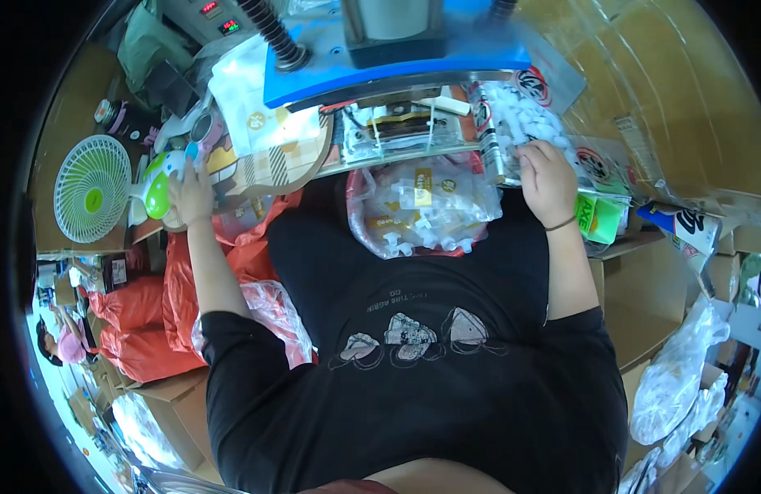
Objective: The recorder is using a heat sealing machine to seal plastic liquid spout pouches and organizing them into containers.
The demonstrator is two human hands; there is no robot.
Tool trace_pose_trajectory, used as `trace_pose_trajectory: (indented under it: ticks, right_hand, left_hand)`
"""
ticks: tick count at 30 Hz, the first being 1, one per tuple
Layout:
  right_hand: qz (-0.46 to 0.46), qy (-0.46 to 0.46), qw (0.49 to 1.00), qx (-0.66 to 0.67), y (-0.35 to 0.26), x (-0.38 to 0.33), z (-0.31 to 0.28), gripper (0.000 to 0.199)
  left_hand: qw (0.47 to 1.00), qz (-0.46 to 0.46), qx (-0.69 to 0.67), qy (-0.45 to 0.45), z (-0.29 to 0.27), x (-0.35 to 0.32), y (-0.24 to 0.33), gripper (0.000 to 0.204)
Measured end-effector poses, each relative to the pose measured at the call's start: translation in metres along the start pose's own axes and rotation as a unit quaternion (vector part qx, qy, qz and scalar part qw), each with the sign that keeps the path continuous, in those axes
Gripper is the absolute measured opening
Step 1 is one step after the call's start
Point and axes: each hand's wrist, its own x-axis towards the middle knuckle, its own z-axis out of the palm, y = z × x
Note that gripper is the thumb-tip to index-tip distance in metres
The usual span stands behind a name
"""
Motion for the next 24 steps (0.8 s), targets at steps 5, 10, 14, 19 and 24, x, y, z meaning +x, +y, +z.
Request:
trace_pose_trajectory:
  ticks: [5, 10, 14, 19, 24]
  right_hand:
    - [0.003, -0.002, 1.0, 0.008, 0.004, 0.002, 0.001, 0.017]
    - [-0.004, -0.016, 1.0, 0.012, 0.008, -0.001, 0.0, 0.018]
    - [-0.015, -0.084, 0.996, 0.031, 0.004, 0.003, -0.009, 0.018]
    - [-0.057, -0.109, 0.988, 0.095, 0.013, -0.009, -0.039, 0.02]
    - [0.014, -0.178, 0.975, 0.128, 0.017, -0.004, -0.044, 0.022]
  left_hand:
    - [0.849, 0.058, -0.51, 0.126, -0.033, -0.055, 0.04, 0.018]
    - [0.874, 0.341, -0.334, 0.095, -0.047, -0.083, 0.121, 0.02]
    - [0.891, 0.38, -0.149, 0.196, 0.0, -0.052, 0.132, 0.031]
    - [0.893, 0.418, -0.109, 0.122, -0.016, -0.111, 0.132, 0.04]
    - [0.858, 0.26, -0.43, -0.108, -0.035, -0.151, 0.119, 0.023]
